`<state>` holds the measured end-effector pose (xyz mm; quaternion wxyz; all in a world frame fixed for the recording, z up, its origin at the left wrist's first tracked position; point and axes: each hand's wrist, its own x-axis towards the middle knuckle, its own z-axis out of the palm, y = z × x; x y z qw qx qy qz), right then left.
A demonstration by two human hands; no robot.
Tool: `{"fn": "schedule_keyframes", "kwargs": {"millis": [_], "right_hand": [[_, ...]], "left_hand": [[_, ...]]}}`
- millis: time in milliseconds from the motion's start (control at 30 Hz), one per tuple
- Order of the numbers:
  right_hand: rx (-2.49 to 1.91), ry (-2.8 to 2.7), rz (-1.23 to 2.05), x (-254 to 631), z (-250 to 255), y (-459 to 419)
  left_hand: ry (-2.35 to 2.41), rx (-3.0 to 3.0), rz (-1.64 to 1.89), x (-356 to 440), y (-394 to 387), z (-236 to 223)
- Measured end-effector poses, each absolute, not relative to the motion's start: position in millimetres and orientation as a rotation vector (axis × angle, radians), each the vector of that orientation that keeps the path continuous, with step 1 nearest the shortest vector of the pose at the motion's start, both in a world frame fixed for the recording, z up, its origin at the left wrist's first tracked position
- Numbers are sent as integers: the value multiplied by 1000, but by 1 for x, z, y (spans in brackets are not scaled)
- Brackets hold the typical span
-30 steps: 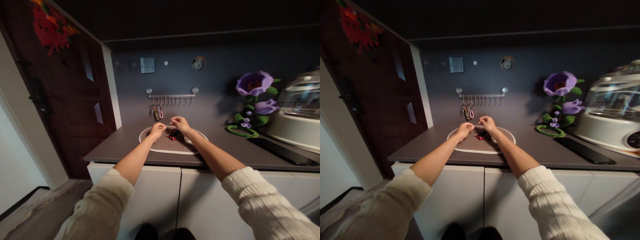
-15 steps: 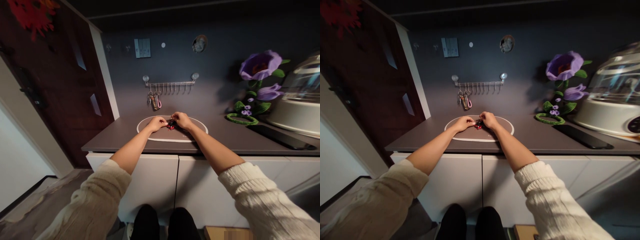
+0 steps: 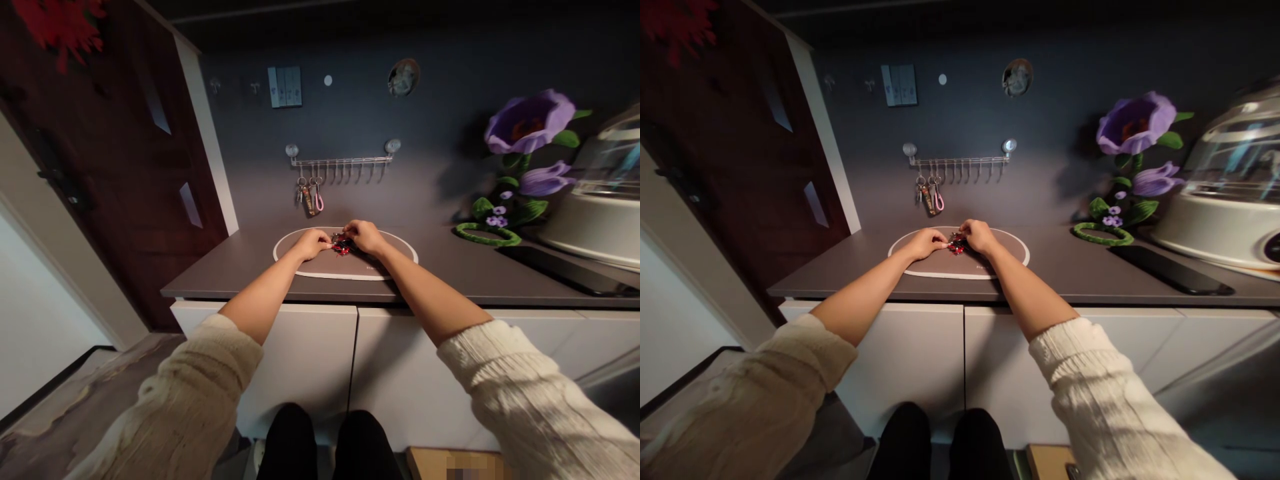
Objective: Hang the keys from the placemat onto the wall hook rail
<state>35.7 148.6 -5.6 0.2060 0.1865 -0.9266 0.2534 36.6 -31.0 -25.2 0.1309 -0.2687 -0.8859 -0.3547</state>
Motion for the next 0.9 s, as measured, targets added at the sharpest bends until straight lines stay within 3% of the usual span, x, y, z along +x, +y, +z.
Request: {"fn": "schedule_keyframes", "kwargs": {"millis": [467, 900], "right_hand": [[537, -2567, 715, 35, -6, 148], [549, -2551, 738, 41, -2, 146]], "left_hand": [[-2590, -693, -682, 38, -27, -24], [-2501, -545, -647, 39, -30, -23]]}}
